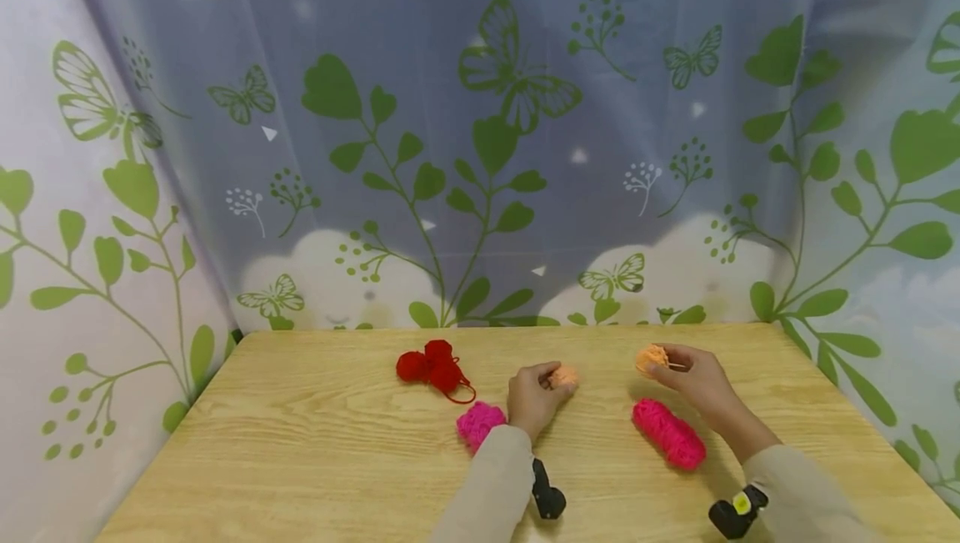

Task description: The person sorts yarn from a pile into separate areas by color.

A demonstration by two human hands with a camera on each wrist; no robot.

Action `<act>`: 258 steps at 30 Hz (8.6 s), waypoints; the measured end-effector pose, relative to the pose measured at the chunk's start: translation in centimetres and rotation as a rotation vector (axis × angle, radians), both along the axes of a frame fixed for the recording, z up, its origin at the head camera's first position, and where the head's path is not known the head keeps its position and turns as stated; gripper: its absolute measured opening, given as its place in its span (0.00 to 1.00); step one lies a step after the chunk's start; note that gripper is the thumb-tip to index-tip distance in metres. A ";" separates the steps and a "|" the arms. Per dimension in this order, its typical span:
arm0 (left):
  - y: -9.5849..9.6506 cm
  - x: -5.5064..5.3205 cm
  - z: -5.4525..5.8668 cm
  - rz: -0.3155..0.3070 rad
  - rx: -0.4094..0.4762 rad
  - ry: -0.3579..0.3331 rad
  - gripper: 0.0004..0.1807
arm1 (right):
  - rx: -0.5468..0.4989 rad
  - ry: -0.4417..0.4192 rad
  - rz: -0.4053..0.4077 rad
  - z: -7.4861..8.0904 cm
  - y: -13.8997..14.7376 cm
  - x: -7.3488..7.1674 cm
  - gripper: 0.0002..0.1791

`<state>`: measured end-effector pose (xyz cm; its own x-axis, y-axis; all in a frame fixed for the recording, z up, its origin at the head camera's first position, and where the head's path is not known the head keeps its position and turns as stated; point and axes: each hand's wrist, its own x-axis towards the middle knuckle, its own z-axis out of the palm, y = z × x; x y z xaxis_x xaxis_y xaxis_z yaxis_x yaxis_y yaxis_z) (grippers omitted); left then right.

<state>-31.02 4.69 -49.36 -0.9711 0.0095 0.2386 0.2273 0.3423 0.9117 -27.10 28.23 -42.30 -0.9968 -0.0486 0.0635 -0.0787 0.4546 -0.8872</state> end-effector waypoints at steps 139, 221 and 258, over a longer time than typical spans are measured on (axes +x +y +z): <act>-1.9 1.0 5.2 -0.182 -0.073 -0.100 0.30 | 0.340 -0.025 -0.026 -2.9 1.1 5.9 0.29; -5.4 6.9 4.8 -0.300 -0.104 0.043 0.24 | 0.293 -0.039 -0.032 -3.0 1.1 6.0 0.28; 3.7 7.8 1.5 -0.296 -0.277 0.081 0.25 | 0.178 -0.096 -0.050 -3.1 1.0 6.3 0.28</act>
